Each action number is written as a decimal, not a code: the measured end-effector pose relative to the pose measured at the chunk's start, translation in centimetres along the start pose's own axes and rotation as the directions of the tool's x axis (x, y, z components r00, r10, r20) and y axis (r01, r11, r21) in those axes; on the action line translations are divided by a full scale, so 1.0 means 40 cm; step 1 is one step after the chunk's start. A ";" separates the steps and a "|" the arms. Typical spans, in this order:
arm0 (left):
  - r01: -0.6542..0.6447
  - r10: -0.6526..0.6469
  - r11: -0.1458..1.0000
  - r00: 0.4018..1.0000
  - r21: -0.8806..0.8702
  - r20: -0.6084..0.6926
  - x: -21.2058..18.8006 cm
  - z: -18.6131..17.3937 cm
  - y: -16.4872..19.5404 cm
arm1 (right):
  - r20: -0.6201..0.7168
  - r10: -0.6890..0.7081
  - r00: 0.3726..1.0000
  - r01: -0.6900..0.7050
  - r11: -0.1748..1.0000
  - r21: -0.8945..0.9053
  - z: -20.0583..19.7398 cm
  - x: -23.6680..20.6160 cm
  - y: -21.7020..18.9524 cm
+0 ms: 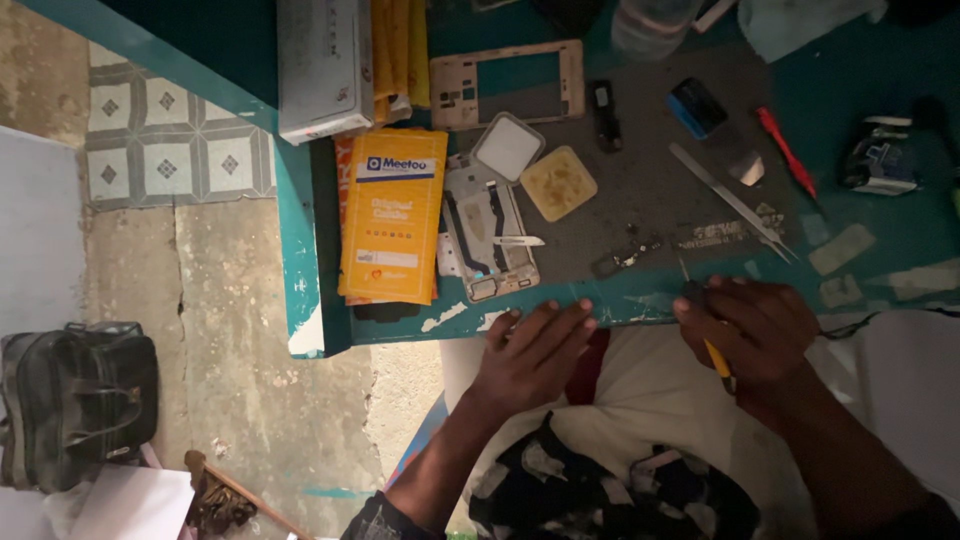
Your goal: The person uses a soldering iron to work on a small electronic component on a cluttered workbench. They hold the component with their left hand and apply the soldering iron with their right hand, occasionally adjusting the component's position.
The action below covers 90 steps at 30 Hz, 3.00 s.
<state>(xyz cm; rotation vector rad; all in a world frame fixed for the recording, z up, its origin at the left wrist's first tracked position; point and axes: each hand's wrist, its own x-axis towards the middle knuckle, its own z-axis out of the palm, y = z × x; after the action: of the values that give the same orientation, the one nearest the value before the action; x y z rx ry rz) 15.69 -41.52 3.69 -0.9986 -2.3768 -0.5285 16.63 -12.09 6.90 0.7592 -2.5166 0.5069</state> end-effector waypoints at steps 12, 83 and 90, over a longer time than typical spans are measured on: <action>0.007 -0.007 1.000 1.000 0.018 0.024 -0.023 0.003 0.014 | -0.009 0.007 1.000 -0.007 1.000 0.014 0.011 -0.023 -0.006; 0.032 -0.032 0.999 0.999 0.007 0.015 -0.169 0.025 0.007 | -0.121 -0.064 0.991 0.070 0.996 0.050 0.108 -0.093 -0.072; 0.028 -0.028 1.000 1.000 0.002 0.008 -0.143 0.045 -0.032 | -0.109 -0.075 0.991 0.082 0.995 0.059 0.133 -0.065 -0.036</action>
<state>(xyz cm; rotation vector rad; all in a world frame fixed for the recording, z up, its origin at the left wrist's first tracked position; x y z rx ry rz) 17.65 -44.53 -1.29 -0.9695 -2.4013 -0.5335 17.72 -14.61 1.44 0.8293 -2.3721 0.5862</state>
